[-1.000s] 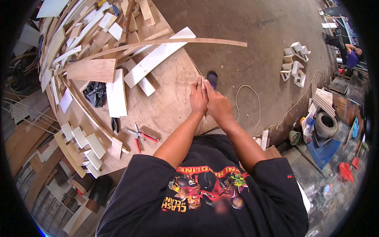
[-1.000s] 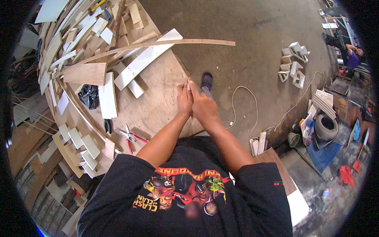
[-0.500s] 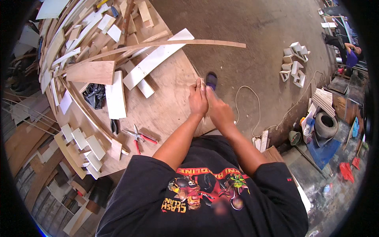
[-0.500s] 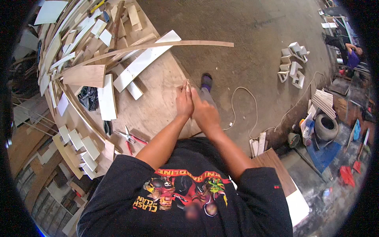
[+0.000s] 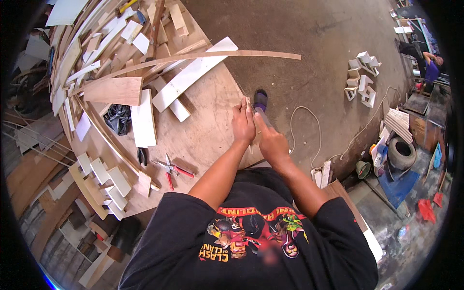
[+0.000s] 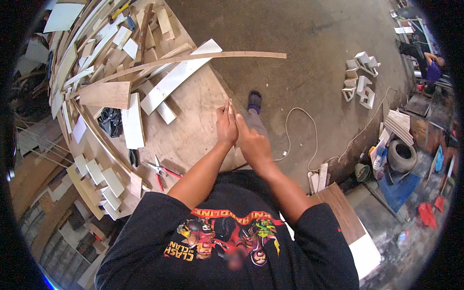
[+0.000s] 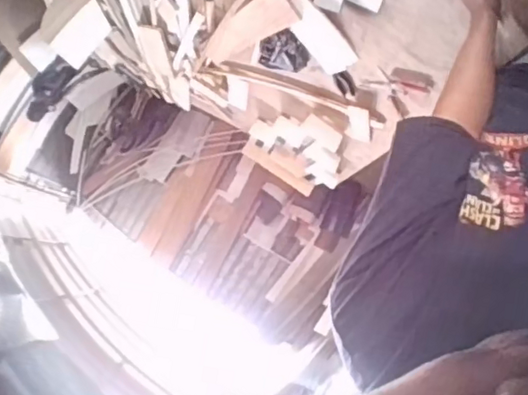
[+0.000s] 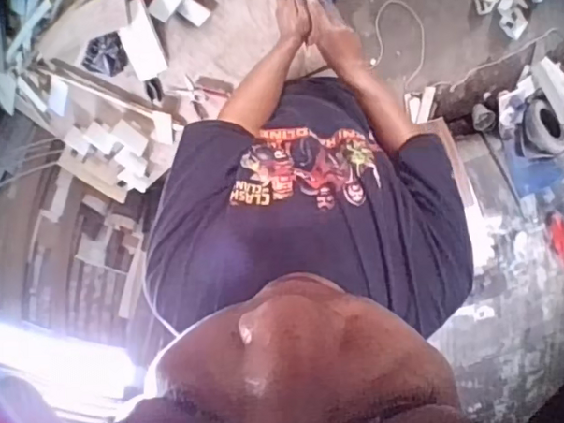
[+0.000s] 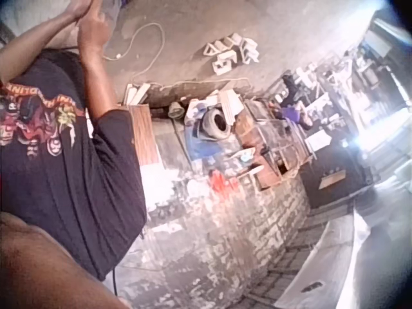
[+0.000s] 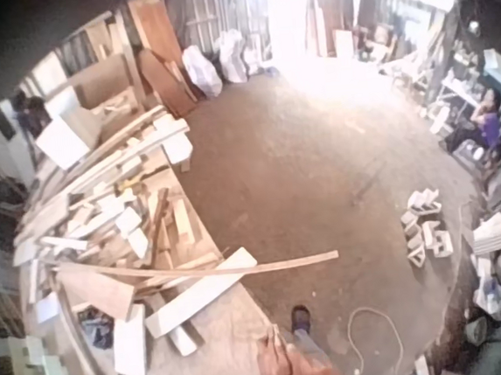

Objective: The person aligns two pieces of wood on a workbench, hammers a nail through them to join them, and then uses pliers to remove a nail or adjust the wood pieces.

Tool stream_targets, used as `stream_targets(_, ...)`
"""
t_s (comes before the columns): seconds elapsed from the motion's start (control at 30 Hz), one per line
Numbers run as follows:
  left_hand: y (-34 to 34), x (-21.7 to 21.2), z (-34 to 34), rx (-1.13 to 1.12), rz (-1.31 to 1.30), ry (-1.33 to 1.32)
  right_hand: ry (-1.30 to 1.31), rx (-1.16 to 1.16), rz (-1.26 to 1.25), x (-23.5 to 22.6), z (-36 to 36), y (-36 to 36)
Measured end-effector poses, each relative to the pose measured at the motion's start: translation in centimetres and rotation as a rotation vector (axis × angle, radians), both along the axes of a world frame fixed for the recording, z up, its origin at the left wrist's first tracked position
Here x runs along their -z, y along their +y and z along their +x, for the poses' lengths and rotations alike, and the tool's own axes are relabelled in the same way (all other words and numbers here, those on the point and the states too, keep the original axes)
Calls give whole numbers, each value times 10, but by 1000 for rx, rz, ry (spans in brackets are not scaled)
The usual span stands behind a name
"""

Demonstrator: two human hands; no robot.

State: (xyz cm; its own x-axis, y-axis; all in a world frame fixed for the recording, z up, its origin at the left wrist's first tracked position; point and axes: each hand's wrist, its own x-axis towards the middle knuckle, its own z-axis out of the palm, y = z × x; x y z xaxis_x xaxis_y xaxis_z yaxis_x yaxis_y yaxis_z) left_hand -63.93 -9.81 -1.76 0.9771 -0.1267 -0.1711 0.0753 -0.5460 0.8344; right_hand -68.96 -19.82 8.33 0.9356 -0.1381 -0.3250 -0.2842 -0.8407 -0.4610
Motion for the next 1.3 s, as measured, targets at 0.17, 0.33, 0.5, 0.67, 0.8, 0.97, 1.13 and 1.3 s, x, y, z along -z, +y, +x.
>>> stream_targets(0.17, -3, -4, 6, 17, -5, 51, -114, 36, 14, 22, 17, 0)
stream_targets(0.33, 0, 1, 0, -11, 13, 6, 83, 2, -20, -4, 0, 1)
stream_targets(0.5, -2, -8, 6, -16, -2, 69, -73, 9, 18, 15, 1, 1)
stream_targets(0.67, 0, 0, 2, 3, 16, 53, -147, 4, 2, 20, 5, 1)
stream_targets(0.8, 1, 6, 3, 2, -1, -12, -107, 6, -3, 19, -2, 1)
stream_targets(0.97, 1, -2, 1, 11, 3, 68, -129, 12, -42, 21, 13, 3)
stream_targets(1.13, -1, -2, 3, -7, -26, 30, 5, 14, 28, 9, -10, -2)
stream_targets(1.3, 1, -5, 8, 27, 18, 143, -126, 38, -1, 28, 18, 4)
